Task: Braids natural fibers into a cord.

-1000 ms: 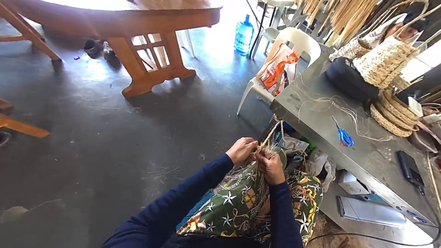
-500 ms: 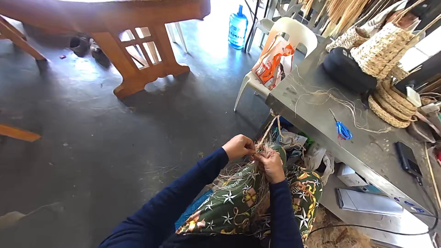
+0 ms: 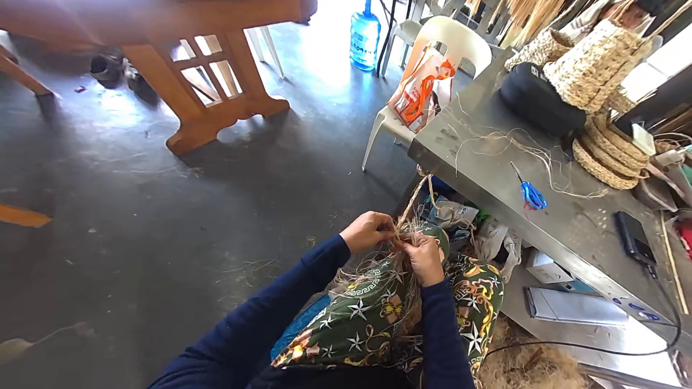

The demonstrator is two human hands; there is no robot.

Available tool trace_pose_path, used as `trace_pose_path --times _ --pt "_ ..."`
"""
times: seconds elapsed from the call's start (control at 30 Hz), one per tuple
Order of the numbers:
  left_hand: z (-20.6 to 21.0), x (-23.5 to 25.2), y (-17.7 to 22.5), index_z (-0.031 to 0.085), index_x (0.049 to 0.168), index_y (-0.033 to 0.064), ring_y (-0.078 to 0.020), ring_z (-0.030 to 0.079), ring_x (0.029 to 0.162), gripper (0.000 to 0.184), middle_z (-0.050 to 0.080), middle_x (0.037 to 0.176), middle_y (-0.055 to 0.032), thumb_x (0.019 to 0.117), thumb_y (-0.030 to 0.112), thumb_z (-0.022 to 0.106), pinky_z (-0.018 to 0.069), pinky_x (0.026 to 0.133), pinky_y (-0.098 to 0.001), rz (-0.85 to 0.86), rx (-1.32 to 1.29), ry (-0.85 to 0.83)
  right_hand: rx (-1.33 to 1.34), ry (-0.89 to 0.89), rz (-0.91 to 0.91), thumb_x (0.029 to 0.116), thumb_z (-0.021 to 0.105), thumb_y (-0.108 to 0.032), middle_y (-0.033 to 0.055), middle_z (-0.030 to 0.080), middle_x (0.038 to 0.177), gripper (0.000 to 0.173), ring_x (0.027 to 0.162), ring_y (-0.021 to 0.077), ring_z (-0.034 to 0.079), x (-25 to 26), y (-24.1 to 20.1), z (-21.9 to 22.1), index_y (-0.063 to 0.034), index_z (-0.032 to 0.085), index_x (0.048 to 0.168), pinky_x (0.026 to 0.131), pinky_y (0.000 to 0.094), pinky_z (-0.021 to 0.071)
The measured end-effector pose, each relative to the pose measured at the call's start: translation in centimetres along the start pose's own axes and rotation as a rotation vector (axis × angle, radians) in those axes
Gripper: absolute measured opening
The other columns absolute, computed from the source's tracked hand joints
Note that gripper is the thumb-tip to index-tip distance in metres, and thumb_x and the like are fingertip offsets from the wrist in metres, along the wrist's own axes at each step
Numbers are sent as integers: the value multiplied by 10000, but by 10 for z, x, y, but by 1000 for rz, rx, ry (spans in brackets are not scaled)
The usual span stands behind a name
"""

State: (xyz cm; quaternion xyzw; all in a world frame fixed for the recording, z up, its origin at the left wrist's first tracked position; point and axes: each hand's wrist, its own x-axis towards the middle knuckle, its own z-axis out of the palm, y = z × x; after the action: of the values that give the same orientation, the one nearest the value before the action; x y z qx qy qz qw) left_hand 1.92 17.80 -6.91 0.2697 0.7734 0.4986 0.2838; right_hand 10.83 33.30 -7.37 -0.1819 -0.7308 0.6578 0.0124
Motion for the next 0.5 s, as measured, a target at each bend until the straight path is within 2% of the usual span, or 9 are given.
trace_pose_path --times 0.07,0.13,0.2,0.3,0.43,0.5 --pt "-1 0 -1 666 955 -50 -101 621 718 106 651 802 -76 992 46 644 541 744 -290 17 -16 11 -30 51 -7 907 700 59 79 734 851 80 715 55 642 1 2 0 51 735 979 698 239 533" --pt "-2 0 -1 672 934 -40 -104 629 715 93 655 792 -71 983 36 650 549 744 -297 34 19 21 -48 88 4 912 724 14 53 708 793 31 629 41 573 3 3 1 30 735 936 611 235 477" --pt "-3 0 2 690 929 -33 -132 599 722 89 657 814 -84 971 44 674 514 729 -334 61 113 35 -63 90 22 915 722 3 40 688 761 22 601 42 548 4 1 1 24 725 912 585 237 456" --pt "-7 3 4 710 963 -26 -201 601 772 111 667 907 -126 973 82 688 507 744 -402 85 223 8 -23 72 56 934 677 34 52 692 779 34 640 52 582 5 -5 1 39 707 920 623 236 485" --pt "-13 5 9 716 978 -17 -267 648 812 139 689 902 -147 991 114 671 529 786 -504 98 295 -42 86 -7 154 982 601 28 5 579 654 84 474 18 409 7 -15 -3 45 667 934 451 184 348" --pt "-14 5 12 710 956 -16 -264 648 821 143 682 871 -139 993 116 667 521 790 -504 101 304 -53 119 -35 195 996 583 17 -11 538 607 120 448 19 385 7 -19 -4 32 662 908 430 178 329"
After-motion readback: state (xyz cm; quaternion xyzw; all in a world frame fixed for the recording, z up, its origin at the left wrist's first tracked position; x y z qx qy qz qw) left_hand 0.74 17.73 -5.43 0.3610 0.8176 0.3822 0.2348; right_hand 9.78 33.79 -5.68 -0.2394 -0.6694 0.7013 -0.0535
